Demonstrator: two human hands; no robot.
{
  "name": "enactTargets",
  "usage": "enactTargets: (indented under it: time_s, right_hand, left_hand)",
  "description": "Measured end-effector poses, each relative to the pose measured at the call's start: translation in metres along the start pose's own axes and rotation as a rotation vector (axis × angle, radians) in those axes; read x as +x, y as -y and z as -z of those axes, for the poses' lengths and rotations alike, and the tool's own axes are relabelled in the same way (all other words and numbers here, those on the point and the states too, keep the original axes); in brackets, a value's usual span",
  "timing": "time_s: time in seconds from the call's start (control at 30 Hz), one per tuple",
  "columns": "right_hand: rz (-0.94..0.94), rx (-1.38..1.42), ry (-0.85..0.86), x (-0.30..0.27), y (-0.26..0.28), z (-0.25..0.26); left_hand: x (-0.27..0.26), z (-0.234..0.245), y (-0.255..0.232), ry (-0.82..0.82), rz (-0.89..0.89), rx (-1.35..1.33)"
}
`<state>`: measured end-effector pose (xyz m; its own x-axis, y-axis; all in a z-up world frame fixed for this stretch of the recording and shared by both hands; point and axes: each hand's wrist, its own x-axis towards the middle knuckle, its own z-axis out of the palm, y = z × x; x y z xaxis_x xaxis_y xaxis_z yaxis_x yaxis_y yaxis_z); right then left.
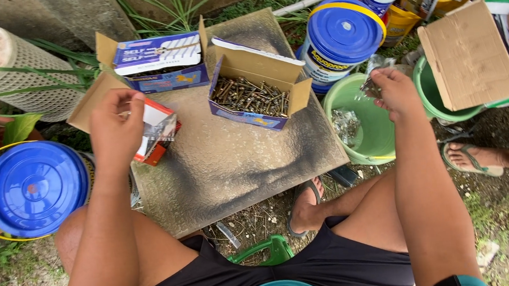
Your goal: The person sits at a low table outdoors and repeatedly picks up small metal fasteners from a cardboard box, places them into a clear plastic bag, and sets the bag aside. The process is repeated multiple times with the same box and bag.
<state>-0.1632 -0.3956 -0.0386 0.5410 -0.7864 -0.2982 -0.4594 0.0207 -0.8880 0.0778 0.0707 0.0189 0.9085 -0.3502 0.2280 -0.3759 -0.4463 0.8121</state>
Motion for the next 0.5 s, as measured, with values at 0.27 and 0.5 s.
enactTargets:
  time_s: [0.27,0.5]
  right_hand:
    - [-0.302,-0.262,-0.205,0.06,-0.09,0.016]
    - [-0.076,-0.097,-0.128,-0.022,0.053,-0.024]
  left_hand:
    - [-0.001,0.004,-0.002,0.164,0.122,0.518]
    - [0.0,0.008,-0.008,0.314,0.3,0.725]
